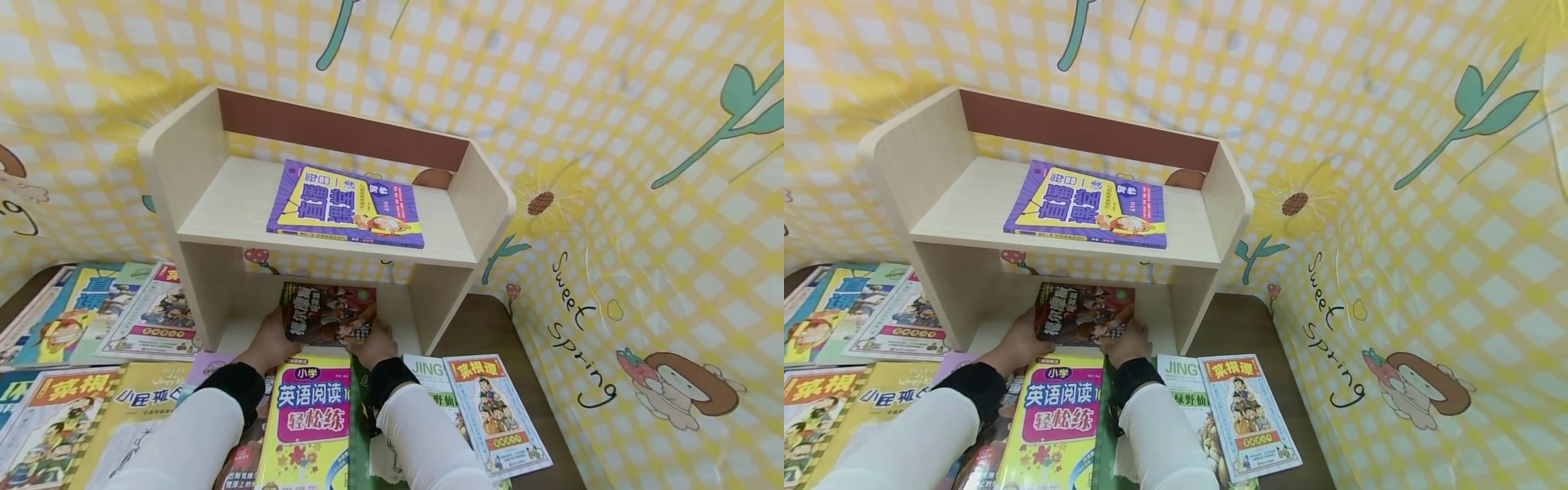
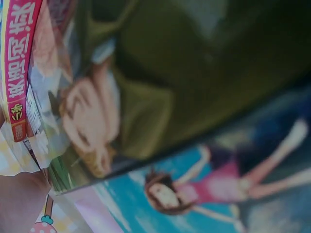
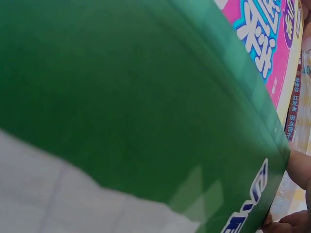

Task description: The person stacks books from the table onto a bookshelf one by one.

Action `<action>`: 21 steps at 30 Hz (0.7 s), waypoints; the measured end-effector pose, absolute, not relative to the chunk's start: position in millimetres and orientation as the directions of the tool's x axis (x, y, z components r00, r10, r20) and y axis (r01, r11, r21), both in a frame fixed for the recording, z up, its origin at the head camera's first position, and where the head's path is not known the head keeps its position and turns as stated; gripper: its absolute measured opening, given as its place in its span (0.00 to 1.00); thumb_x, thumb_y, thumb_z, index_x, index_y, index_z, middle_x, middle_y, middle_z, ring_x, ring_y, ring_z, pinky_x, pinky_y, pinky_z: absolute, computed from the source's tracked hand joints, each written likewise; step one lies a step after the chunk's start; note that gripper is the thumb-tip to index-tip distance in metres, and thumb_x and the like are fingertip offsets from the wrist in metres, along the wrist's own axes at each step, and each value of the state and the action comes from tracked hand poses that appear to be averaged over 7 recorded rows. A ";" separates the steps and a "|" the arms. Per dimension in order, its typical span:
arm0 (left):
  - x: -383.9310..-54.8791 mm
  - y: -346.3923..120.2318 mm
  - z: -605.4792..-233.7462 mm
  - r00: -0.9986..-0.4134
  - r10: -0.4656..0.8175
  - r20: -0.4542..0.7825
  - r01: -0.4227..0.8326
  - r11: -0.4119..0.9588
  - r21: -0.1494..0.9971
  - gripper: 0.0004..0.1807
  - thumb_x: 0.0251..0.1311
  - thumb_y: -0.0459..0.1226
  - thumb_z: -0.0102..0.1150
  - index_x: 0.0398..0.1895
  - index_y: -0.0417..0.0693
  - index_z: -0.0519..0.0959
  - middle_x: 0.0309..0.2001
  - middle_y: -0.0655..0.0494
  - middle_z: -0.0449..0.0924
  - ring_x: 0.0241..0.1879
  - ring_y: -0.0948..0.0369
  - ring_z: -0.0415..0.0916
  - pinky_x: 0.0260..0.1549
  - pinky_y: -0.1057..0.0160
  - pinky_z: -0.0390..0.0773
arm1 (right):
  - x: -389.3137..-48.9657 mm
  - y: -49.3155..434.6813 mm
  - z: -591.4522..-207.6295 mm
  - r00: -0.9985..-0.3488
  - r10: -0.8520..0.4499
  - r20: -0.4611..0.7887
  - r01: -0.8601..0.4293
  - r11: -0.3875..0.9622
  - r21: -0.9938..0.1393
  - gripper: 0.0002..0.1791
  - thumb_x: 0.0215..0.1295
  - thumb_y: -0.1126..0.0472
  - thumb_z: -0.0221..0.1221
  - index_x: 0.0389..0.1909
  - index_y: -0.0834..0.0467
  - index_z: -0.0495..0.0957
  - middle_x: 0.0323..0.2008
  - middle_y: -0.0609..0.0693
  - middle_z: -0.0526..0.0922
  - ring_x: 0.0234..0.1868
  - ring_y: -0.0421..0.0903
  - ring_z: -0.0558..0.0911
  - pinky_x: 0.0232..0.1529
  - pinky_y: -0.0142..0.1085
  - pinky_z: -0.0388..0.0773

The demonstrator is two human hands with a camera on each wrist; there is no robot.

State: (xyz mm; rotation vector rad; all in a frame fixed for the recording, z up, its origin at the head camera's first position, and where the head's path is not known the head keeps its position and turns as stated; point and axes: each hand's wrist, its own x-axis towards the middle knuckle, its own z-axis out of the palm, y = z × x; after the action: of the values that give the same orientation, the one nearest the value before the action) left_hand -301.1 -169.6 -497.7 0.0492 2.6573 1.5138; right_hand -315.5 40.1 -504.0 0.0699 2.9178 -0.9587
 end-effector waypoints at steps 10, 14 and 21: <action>-297.5 -170.7 -495.2 -0.995 0.103 0.012 0.064 0.514 0.855 0.48 0.49 0.24 0.65 0.71 0.32 0.47 0.65 0.28 0.59 0.63 0.35 0.59 0.65 0.36 0.55 | -308.6 44.4 -498.6 -0.991 0.052 -0.124 0.122 0.738 -0.664 0.43 0.61 0.49 0.64 0.72 0.62 0.59 0.66 0.66 0.65 0.65 0.63 0.67 0.62 0.54 0.67; -291.8 -170.3 -490.9 -0.995 0.100 0.013 0.069 0.582 0.810 0.47 0.52 0.28 0.64 0.70 0.28 0.46 0.64 0.25 0.56 0.63 0.32 0.56 0.64 0.35 0.55 | -306.4 51.3 -500.9 -0.995 0.019 -0.099 0.081 0.732 -0.676 0.43 0.60 0.50 0.64 0.72 0.60 0.57 0.67 0.65 0.65 0.67 0.62 0.65 0.62 0.52 0.68; -276.5 -176.7 -483.1 -0.994 0.106 -0.013 0.060 0.660 0.749 0.54 0.56 0.37 0.63 0.74 0.33 0.36 0.69 0.23 0.44 0.66 0.29 0.48 0.62 0.33 0.56 | -283.6 65.6 -485.8 -0.990 -0.138 0.018 -0.097 0.588 -0.803 0.35 0.66 0.62 0.59 0.72 0.62 0.58 0.66 0.64 0.67 0.64 0.60 0.69 0.59 0.52 0.71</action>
State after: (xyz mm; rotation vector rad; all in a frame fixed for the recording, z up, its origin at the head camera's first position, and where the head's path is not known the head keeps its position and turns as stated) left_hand -276.5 -176.7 -483.1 0.1409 2.8113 1.2655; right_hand -283.6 65.6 -485.8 -0.2043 2.7575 -1.3906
